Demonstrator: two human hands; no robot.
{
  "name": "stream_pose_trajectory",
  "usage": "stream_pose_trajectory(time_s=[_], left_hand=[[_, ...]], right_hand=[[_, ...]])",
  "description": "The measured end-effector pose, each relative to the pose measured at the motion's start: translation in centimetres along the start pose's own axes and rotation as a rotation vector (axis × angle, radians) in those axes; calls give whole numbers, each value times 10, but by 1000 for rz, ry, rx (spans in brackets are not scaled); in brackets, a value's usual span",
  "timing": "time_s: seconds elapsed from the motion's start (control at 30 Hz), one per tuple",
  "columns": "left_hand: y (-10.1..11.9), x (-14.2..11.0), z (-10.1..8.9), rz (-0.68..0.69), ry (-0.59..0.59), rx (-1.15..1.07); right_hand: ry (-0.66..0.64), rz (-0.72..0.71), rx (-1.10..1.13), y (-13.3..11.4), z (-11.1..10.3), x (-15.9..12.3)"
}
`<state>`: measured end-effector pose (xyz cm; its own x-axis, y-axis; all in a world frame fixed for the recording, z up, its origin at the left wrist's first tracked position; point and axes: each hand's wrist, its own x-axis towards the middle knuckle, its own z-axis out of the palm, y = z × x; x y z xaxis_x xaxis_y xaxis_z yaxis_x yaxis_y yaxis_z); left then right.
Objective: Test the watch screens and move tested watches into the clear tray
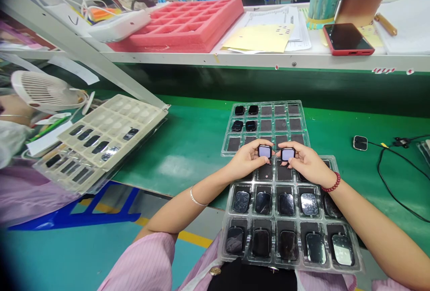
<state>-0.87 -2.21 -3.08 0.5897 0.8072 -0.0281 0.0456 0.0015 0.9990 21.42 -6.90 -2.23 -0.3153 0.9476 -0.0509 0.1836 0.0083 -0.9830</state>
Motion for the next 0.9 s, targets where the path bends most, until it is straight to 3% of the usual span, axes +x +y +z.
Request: stream_pose_trajectory(time_s=[0.9], left_hand=[[2, -1, 2, -4, 18, 24]], right_hand=[[-38, -17, -5, 2, -1, -1]])
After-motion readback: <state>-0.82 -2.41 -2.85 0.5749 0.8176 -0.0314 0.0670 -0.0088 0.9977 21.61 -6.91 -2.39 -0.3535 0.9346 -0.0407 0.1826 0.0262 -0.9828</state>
